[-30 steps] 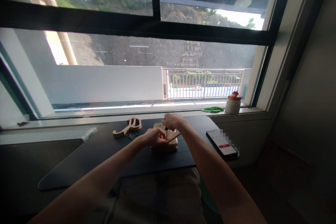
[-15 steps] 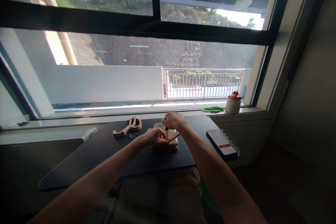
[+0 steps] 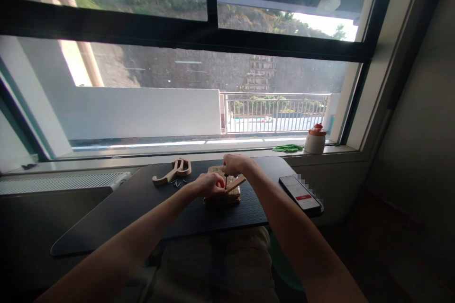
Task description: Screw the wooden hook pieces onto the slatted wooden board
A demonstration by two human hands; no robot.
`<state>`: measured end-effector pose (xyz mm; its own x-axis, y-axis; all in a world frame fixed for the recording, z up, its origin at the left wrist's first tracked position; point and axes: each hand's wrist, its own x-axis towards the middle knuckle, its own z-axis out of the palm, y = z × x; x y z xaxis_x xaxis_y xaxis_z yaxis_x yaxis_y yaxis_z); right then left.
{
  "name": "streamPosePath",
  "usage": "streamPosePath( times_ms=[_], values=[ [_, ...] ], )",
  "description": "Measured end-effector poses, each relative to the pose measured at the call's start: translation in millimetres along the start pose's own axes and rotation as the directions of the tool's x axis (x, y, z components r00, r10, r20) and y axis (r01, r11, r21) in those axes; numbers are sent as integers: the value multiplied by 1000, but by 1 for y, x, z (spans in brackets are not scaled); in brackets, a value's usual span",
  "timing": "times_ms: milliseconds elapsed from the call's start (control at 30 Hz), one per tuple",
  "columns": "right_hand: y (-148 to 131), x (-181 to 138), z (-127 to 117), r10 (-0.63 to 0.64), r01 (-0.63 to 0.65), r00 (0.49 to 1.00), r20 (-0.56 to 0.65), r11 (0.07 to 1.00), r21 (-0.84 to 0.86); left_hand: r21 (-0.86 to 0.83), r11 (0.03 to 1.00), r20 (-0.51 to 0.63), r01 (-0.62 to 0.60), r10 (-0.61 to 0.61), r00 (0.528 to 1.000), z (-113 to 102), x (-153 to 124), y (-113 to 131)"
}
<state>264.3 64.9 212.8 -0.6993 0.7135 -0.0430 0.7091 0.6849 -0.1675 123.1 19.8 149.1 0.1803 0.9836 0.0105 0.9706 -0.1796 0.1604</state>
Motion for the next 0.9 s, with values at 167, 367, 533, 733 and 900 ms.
streamPosePath(
  times_ms=[167, 367, 533, 733, 900],
  values=[
    [1, -1, 0, 11, -11, 1000, 5, 1000, 16, 10, 1000, 8, -7, 7, 1000, 1, 1, -1],
    [7, 1, 2, 65, -66, 996, -57, 998, -14, 7, 1000, 16, -2, 2, 1000, 2, 1, -2],
    [5, 1, 2, 77, -89, 984, -159, 994, -69, 2, 1000, 15, 7, -7, 1000, 2, 2, -2],
    [-1, 1, -1, 51, -60, 992, -119, 995, -79, -1, 1000, -1, 6, -6, 1000, 2, 1, -2],
    [-2, 0, -1, 35, -36, 999, -19, 999, -26, -6, 1000, -7, 3, -3, 1000, 3, 2, -4]
  ],
)
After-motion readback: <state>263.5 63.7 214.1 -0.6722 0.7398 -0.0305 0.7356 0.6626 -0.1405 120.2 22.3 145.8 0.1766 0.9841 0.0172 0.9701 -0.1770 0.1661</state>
